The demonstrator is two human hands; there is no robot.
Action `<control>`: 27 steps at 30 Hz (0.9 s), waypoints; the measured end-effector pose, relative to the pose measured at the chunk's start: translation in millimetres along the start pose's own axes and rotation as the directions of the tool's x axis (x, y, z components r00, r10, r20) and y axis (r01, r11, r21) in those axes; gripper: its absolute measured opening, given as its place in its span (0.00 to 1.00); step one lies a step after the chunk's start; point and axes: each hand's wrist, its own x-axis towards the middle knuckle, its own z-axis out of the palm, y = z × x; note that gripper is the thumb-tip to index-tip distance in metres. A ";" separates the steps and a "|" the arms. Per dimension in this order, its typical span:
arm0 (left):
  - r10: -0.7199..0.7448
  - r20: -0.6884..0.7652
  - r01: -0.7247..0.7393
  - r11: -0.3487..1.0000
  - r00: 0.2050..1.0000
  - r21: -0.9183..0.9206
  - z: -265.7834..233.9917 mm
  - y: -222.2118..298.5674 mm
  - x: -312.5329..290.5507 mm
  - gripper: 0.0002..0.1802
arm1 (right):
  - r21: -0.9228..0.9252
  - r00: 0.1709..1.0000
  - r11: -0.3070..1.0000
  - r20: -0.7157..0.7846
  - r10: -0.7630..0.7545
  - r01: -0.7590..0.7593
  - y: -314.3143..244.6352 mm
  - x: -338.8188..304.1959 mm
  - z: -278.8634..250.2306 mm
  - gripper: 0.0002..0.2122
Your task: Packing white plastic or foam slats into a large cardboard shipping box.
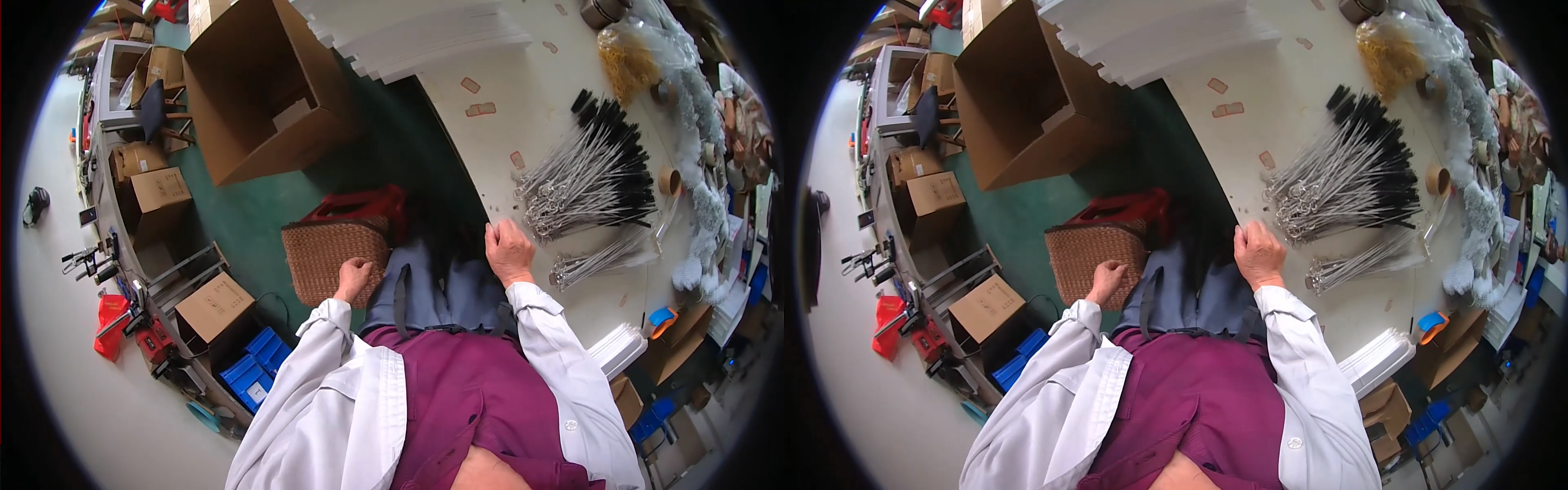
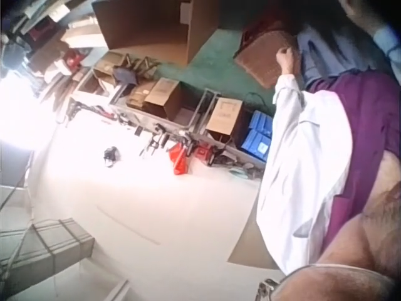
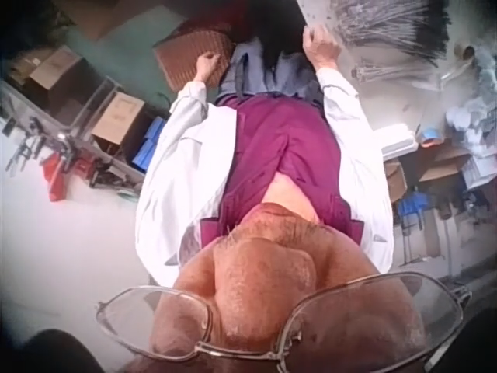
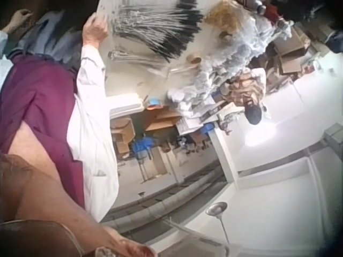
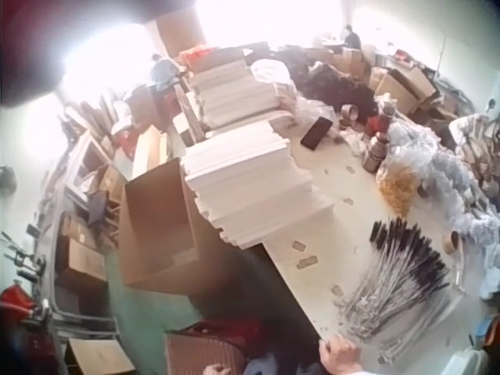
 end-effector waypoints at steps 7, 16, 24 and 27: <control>-0.003 0.014 0.006 0.985 1.000 -0.175 -10.6 42.8 3.1 0.14 | -0.041 0.999 0.999 0.029 0.029 -0.027 12.6 -9.0 -7.4 0.13; -0.114 0.039 0.119 0.982 0.993 -0.149 9.9 -15.7 -21.4 0.13 | 0.001 0.986 0.999 0.155 0.053 -0.054 1.6 -37.3 -25.5 0.11; 0.003 0.036 0.004 0.982 0.999 -0.189 17.5 8.1 -35.8 0.12 | -0.005 0.966 0.994 0.234 0.109 -0.112 8.3 -75.5 -37.1 0.10; 0.045 -0.075 -0.070 0.925 0.996 -0.374 -0.4 31.4 -43.1 0.11 | -0.018 0.925 0.987 0.346 0.156 -0.160 3.6 -93.8 -43.5 0.11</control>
